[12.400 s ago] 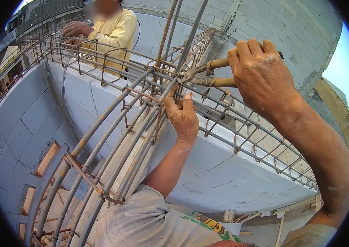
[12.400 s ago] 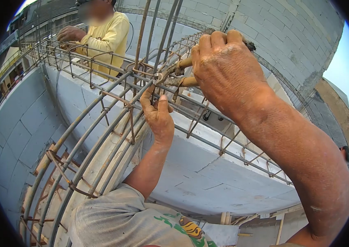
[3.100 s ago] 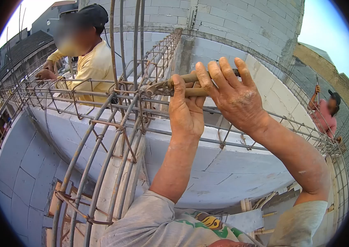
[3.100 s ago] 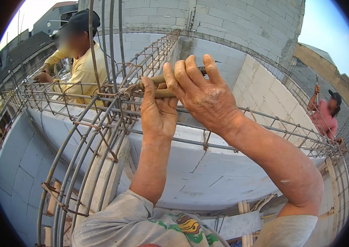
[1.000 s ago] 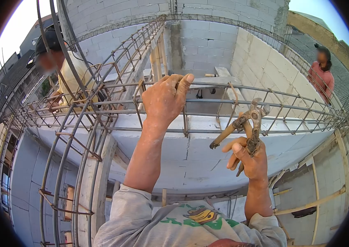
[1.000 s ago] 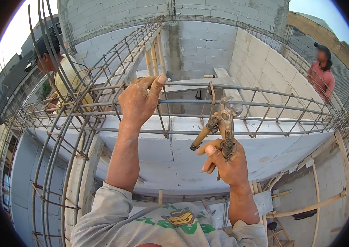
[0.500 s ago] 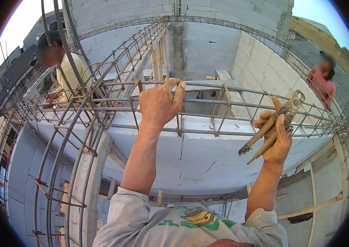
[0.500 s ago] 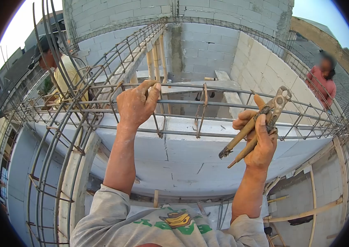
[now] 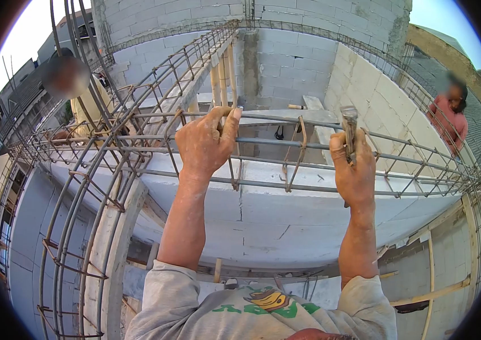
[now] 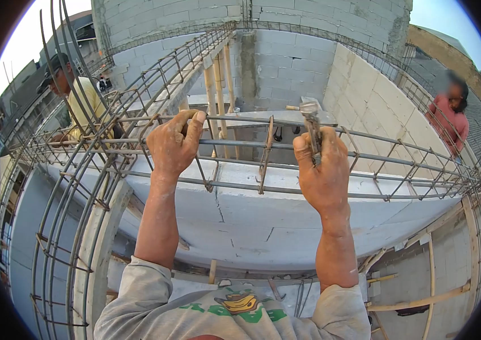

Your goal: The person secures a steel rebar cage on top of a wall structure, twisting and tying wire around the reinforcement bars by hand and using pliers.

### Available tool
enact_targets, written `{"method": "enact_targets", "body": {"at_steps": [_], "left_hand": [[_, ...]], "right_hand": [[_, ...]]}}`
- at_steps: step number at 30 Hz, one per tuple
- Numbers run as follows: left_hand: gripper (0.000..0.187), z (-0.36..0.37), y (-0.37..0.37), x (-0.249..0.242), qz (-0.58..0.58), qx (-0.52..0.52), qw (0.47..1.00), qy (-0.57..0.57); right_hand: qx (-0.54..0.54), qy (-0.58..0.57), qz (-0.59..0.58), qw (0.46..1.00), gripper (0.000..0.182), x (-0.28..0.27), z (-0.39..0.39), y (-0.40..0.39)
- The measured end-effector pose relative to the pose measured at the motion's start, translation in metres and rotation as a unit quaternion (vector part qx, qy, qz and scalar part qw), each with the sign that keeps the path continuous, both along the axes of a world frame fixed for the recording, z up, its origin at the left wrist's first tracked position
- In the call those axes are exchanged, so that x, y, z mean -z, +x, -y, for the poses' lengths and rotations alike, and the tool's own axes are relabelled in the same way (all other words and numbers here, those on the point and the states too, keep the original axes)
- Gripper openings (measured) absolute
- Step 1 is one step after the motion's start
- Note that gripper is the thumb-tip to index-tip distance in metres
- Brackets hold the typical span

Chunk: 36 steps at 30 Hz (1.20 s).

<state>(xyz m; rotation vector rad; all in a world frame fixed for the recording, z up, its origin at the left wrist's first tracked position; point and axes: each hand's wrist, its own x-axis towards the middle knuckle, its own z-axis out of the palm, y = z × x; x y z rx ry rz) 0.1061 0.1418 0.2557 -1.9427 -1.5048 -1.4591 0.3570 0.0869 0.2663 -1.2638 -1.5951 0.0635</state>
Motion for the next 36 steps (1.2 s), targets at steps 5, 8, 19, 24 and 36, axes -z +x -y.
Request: {"method": "enact_targets", "body": {"at_steps": [5,8,19,24,36], "left_hand": [[0.026,-0.012,-0.002,0.008,-0.022,-0.014,0.997,0.079],[0.026,-0.009,0.000,0.005,-0.025,-0.026,0.996,0.077],[0.030,-0.005,-0.001,0.004,-0.050,-0.050,0.997,-0.015],[0.032,-0.002,-0.002,0.003,-0.065,-0.061,0.995,-0.039],[0.046,-0.008,0.000,0.009,-0.062,-0.067,0.996,0.022]], "right_hand": [[0.033,0.064,0.118,0.990,0.026,0.014,-0.014,0.001],[0.037,0.073,0.152,0.985,0.029,0.010,-0.011,-0.002],[0.047,0.140,0.158,0.976,0.034,0.020,-0.020,0.001],[0.053,0.173,0.152,0.972,0.033,0.022,-0.020,0.003],[0.056,0.202,0.163,0.964,0.032,0.026,-0.026,0.006]]}}
